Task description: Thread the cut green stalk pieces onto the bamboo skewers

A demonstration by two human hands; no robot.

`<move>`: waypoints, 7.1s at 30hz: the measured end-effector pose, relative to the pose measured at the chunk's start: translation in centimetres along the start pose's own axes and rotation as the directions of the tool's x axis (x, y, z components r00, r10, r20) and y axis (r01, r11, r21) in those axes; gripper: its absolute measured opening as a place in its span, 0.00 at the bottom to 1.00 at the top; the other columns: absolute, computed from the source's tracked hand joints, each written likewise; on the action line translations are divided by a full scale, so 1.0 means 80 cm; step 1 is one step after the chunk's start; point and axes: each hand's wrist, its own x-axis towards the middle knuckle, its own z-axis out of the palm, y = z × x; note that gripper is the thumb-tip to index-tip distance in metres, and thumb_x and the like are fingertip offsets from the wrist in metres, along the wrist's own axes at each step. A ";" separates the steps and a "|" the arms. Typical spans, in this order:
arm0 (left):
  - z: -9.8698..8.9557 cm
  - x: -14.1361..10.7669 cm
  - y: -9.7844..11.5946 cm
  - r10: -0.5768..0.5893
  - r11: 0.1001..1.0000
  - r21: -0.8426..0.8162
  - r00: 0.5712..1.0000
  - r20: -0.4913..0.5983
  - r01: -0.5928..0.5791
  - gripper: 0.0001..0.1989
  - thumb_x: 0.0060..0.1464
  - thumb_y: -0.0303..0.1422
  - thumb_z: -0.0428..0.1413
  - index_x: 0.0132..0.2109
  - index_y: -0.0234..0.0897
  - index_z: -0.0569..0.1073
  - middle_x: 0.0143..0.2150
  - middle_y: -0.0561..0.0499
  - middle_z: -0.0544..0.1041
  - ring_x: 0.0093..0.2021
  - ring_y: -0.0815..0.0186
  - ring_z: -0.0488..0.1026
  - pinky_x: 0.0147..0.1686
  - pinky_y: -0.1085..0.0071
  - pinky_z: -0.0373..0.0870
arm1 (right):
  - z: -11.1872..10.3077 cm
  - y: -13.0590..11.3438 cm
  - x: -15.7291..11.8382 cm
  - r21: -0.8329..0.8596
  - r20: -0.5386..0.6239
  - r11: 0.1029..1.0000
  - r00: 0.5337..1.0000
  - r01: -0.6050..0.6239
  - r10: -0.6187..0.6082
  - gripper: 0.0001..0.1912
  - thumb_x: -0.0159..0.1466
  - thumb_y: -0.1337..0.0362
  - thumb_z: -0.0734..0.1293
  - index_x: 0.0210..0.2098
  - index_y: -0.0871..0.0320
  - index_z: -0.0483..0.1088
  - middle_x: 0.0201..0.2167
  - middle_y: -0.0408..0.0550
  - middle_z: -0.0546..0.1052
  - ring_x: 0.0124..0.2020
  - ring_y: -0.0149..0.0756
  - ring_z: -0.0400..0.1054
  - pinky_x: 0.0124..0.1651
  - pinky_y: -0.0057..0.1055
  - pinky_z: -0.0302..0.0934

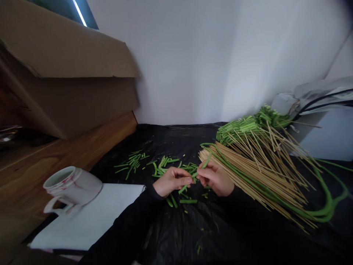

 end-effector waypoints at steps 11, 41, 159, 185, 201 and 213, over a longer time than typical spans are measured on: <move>0.016 0.010 -0.015 -0.041 0.924 -0.380 0.983 -0.181 -0.031 0.13 0.40 0.36 0.66 0.31 0.29 0.77 0.24 0.50 0.74 0.17 0.81 0.57 0.17 0.81 0.50 | 0.003 -0.003 0.001 0.111 -0.062 0.994 0.998 0.005 0.002 0.14 0.47 0.60 0.73 0.23 0.56 0.64 0.16 0.37 0.70 0.15 0.25 0.58 0.18 0.25 0.50; 0.001 0.004 0.001 0.046 0.996 -0.070 0.986 -0.163 -0.058 0.14 0.44 0.38 0.63 0.31 0.31 0.71 0.25 0.51 0.75 0.14 0.81 0.52 0.15 0.78 0.41 | -0.005 0.003 0.005 0.042 -0.059 0.999 0.998 -0.013 0.015 0.13 0.48 0.56 0.73 0.27 0.57 0.69 0.18 0.39 0.72 0.15 0.24 0.60 0.18 0.24 0.52; 0.004 -0.003 -0.006 -0.136 0.950 -0.269 0.985 0.103 0.160 0.14 0.45 0.39 0.63 0.31 0.29 0.78 0.24 0.49 0.73 0.20 0.76 0.61 0.21 0.77 0.57 | 0.011 -0.014 -0.020 -0.439 0.072 0.895 0.996 0.084 -0.058 0.13 0.60 0.53 0.64 0.29 0.56 0.69 0.21 0.41 0.71 0.16 0.26 0.60 0.18 0.26 0.54; 0.011 -0.002 -0.003 0.132 0.964 0.240 0.989 -0.069 -0.112 0.13 0.46 0.39 0.61 0.29 0.31 0.77 0.24 0.52 0.72 0.24 0.73 0.62 0.25 0.76 0.57 | -0.002 -0.014 -0.012 -0.321 -0.062 0.943 0.992 0.081 -0.106 0.13 0.57 0.54 0.67 0.31 0.57 0.65 0.19 0.39 0.71 0.15 0.24 0.59 0.17 0.23 0.54; -0.016 0.011 -0.002 0.174 0.976 -0.040 0.871 -0.459 -0.216 0.16 0.44 0.38 0.63 0.39 0.30 0.79 0.31 0.46 0.78 0.26 0.72 0.68 0.30 0.74 0.64 | -0.003 0.005 -0.008 -0.142 -0.067 0.990 0.998 0.011 -0.021 0.14 0.54 0.54 0.70 0.29 0.57 0.66 0.20 0.39 0.73 0.16 0.23 0.61 0.18 0.22 0.54; -0.003 0.004 0.004 0.342 0.899 0.373 0.898 -0.276 -0.228 0.10 0.45 0.37 0.62 0.31 0.33 0.80 0.30 0.47 0.77 0.31 0.66 0.71 0.33 0.71 0.65 | -0.005 0.003 -0.003 0.062 -0.101 0.998 0.995 -0.016 0.022 0.16 0.50 0.55 0.73 0.30 0.58 0.68 0.20 0.39 0.72 0.17 0.23 0.60 0.18 0.22 0.51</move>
